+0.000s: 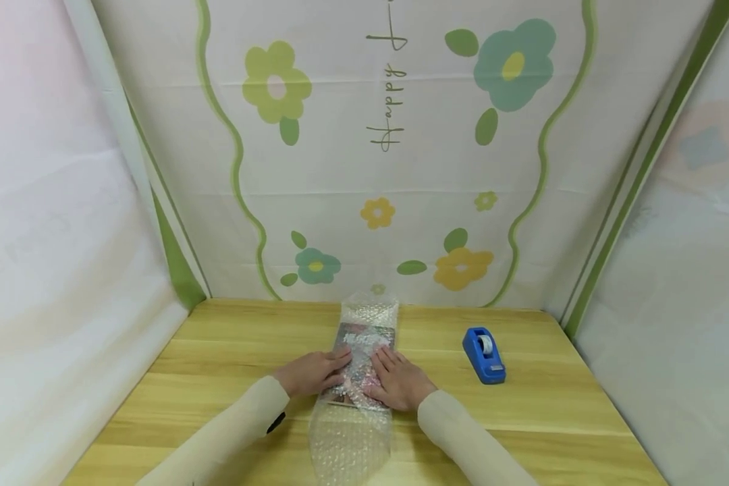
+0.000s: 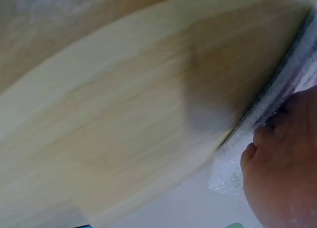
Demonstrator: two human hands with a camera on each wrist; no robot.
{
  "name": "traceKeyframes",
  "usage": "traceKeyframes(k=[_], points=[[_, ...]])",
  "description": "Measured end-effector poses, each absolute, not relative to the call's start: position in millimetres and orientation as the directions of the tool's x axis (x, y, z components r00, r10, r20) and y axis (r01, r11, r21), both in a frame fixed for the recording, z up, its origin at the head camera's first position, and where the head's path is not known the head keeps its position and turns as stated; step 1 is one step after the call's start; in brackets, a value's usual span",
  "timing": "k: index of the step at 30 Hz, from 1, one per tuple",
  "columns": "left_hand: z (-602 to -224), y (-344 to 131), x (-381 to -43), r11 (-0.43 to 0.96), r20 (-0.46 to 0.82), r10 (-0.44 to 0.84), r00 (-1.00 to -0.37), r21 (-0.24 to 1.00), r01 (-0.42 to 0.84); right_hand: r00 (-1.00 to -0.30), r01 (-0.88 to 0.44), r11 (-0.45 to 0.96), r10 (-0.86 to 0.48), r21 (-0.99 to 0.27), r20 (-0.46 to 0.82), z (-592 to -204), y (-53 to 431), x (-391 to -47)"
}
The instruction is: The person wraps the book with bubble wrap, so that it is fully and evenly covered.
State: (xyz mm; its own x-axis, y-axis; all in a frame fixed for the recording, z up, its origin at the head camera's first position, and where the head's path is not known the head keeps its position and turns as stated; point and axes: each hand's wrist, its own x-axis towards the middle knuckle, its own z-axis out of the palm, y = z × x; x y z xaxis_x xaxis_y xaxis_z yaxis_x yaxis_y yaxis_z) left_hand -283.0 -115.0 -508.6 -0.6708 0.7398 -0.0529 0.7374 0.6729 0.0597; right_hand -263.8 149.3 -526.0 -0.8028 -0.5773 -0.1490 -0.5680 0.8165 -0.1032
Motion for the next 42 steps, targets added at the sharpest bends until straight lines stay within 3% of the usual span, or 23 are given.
traceKeyframes(k=[8,14,18,25,37,42], points=[[-501.1,-113.0,-279.2,0.652,-0.035,0.756,-0.654,-0.049,0.757,-0.794,-0.562,0.815,-0.579,-0.141,-0.183,-509.1,152.6,-252.0],[-496.3,-113.5,-279.8,0.646,-0.028,0.761,-0.648,-0.050,0.761,-0.792,-0.536,0.835,-0.548,-0.125,-0.270,-478.5,148.3,-242.8],[-494.2,-113.0,-280.0,0.644,-0.020,0.764,-0.645,-0.052,0.764,-0.796,-0.544,0.831,-0.555,-0.115,-0.241,-469.8,142.7,-247.3],[-497.9,-111.3,-281.4,0.664,-0.067,0.743,-0.666,-0.054,0.746,-0.789,-0.596,0.801,-0.597,-0.056,-0.144,-491.4,134.6,-262.1],[-508.3,-110.9,-284.0,0.664,-0.063,0.744,-0.665,-0.037,0.747,-0.800,-0.578,0.813,-0.581,-0.070,-0.151,-515.4,134.9,-268.3],[-503.4,-113.3,-285.7,0.676,-0.089,0.736,-0.672,0.039,0.736,-0.791,-0.590,0.803,-0.596,-0.083,-0.141,-515.3,135.1,-267.2]])
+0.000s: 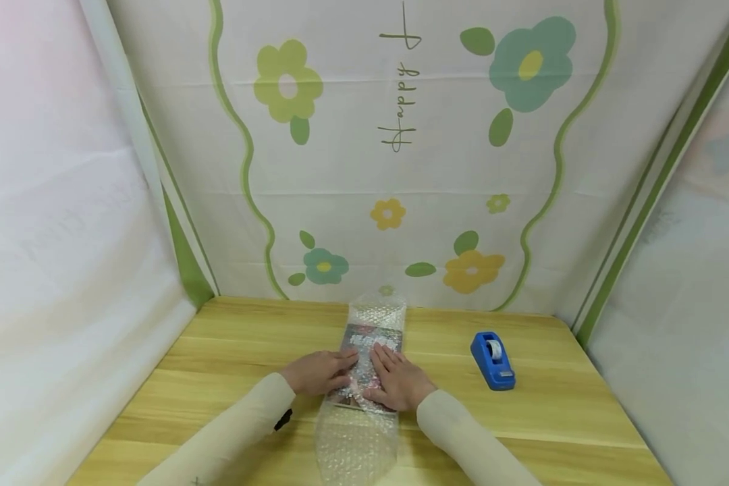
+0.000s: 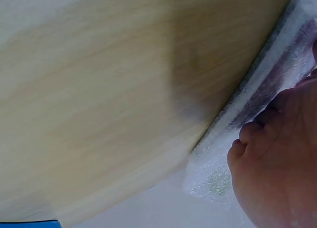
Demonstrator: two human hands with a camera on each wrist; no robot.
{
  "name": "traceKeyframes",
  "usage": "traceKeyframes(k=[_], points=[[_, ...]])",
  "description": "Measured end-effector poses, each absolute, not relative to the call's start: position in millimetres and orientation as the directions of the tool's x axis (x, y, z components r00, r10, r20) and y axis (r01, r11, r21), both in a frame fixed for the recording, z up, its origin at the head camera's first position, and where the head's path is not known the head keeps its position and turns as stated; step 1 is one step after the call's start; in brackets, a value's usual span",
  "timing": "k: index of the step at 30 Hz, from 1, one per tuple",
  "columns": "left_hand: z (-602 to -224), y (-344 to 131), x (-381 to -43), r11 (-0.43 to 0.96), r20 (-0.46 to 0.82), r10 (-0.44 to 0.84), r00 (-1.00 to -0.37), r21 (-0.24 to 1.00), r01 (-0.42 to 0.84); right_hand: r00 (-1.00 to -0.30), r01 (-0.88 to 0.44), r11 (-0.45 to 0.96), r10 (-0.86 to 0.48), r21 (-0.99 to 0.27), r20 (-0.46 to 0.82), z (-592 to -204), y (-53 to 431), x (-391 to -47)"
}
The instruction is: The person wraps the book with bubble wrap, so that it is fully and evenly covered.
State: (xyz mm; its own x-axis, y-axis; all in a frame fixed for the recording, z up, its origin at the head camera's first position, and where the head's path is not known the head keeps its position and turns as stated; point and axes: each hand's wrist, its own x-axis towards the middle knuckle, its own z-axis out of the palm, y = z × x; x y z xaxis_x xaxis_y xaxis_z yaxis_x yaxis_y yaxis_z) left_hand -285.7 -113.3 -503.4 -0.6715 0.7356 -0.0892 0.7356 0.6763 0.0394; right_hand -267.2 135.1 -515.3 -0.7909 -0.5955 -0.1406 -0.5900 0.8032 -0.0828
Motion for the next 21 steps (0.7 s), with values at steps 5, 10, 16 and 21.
traceKeyframes(k=[5,10,16,21], points=[[-499.2,-118.4,-285.1,0.671,-0.093,0.741,-0.665,0.071,0.738,-0.789,-0.594,0.800,-0.599,-0.084,-0.133,-517.2,136.5,-266.3],[-493.3,-127.6,-274.3,0.653,-0.086,0.757,-0.648,0.052,0.756,-0.793,-0.588,0.805,-0.594,-0.085,-0.135,-519.0,136.1,-267.0],[-486.8,-139.3,-254.0,0.628,-0.111,0.773,-0.624,0.000,0.778,-0.790,-0.592,0.800,-0.599,-0.095,-0.129,-520.1,137.0,-267.4],[-488.6,-151.2,-234.8,0.597,-0.097,0.794,-0.599,-0.057,0.800,-0.787,-0.597,0.796,-0.605,-0.095,-0.122,-520.5,138.1,-266.0]])
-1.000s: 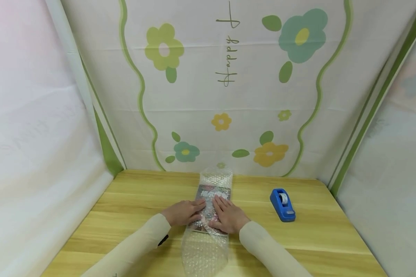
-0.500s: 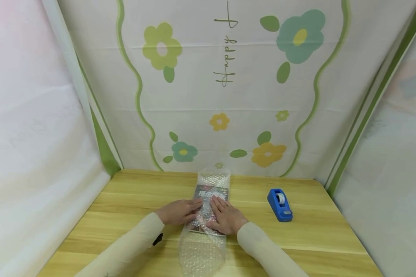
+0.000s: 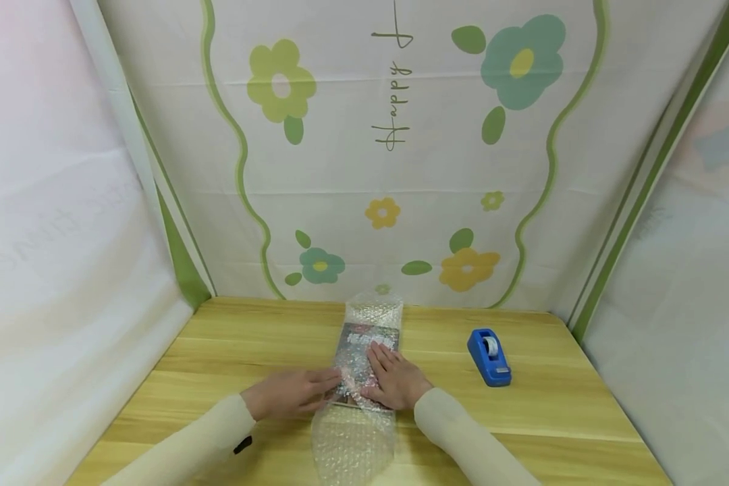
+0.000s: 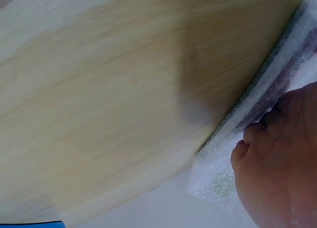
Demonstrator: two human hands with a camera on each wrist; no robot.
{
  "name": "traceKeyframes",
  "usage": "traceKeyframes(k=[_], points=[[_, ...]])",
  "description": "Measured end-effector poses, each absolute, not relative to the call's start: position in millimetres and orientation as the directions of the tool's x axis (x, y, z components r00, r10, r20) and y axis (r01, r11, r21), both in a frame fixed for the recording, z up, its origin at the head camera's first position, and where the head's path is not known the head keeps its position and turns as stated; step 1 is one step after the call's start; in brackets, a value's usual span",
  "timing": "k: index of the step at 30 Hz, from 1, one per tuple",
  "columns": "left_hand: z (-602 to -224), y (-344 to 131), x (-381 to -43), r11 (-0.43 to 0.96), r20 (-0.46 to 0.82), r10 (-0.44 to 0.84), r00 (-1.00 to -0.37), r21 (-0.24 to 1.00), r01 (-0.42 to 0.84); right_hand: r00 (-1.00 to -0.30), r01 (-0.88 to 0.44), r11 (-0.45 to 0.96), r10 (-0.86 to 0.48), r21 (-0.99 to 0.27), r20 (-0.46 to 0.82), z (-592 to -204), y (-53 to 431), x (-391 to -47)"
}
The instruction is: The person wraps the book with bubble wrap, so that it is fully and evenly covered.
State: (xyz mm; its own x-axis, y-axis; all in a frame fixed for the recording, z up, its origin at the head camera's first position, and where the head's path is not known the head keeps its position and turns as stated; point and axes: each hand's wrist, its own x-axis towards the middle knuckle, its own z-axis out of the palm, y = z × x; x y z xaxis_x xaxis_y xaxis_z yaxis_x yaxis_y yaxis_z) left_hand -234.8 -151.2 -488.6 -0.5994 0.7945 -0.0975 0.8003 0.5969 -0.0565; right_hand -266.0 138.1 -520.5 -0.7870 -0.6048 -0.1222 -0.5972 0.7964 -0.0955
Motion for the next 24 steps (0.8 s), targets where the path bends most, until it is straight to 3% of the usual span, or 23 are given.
traceKeyframes(k=[15,24], points=[[-495.0,-165.5,-166.2,0.377,-0.025,0.925,-0.378,-0.025,0.926,-0.793,-0.589,0.803,-0.596,-0.089,-0.125,-522.0,137.3,-265.4],[-508.7,-141.7,-149.2,0.228,0.119,0.971,-0.209,-0.174,0.958,-0.792,-0.588,0.804,-0.595,-0.095,-0.133,-520.4,135.9,-264.3]])
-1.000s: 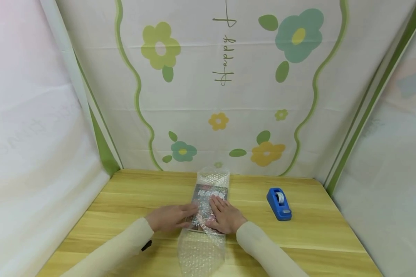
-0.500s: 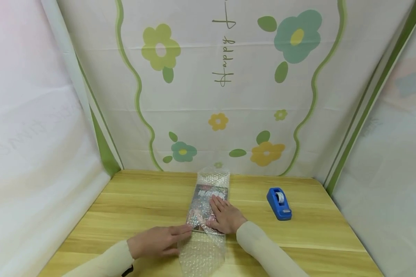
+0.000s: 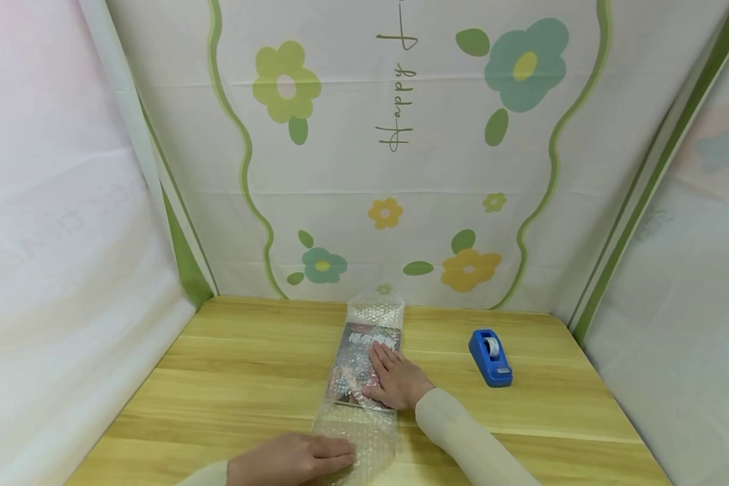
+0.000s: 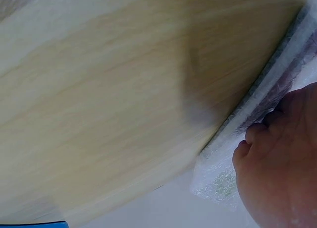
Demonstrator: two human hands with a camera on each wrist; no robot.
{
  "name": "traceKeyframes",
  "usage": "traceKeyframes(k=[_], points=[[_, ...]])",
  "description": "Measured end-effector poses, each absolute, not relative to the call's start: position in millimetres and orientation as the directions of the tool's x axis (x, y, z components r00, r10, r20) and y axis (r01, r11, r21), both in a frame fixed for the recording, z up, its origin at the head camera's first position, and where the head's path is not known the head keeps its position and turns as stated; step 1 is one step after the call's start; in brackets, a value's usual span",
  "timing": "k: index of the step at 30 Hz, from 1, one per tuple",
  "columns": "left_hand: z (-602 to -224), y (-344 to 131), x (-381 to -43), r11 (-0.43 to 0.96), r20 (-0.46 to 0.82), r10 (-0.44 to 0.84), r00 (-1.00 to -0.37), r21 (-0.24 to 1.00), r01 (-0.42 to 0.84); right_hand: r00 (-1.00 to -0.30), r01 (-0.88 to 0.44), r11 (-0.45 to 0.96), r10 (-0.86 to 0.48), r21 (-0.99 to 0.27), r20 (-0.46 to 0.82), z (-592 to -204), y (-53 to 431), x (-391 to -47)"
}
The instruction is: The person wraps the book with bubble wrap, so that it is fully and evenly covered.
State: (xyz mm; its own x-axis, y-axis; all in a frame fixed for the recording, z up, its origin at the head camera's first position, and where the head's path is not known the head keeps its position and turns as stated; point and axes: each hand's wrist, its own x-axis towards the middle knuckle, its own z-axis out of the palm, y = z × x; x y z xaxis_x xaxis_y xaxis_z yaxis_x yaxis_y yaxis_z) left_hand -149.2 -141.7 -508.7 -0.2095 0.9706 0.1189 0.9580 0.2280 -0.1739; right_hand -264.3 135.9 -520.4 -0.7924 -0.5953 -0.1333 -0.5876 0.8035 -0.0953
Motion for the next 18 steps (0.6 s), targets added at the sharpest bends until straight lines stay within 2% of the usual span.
traceKeyframes(k=[5,11,18], points=[[-512.7,-133.2,-147.8,0.250,0.154,0.962,-0.225,-0.165,0.954,-0.794,-0.586,0.804,-0.595,-0.106,-0.123,-521.7,136.8,-264.1],[-514.2,-130.1,-149.4,0.291,0.183,0.942,-0.282,-0.019,0.957,-0.794,-0.586,0.803,-0.596,-0.107,-0.119,-523.1,137.0,-263.6],[-513.0,-127.2,-155.6,0.283,0.382,0.865,-0.324,0.161,0.945,-0.790,-0.592,0.798,-0.602,-0.109,-0.119,-522.5,138.4,-264.4]])
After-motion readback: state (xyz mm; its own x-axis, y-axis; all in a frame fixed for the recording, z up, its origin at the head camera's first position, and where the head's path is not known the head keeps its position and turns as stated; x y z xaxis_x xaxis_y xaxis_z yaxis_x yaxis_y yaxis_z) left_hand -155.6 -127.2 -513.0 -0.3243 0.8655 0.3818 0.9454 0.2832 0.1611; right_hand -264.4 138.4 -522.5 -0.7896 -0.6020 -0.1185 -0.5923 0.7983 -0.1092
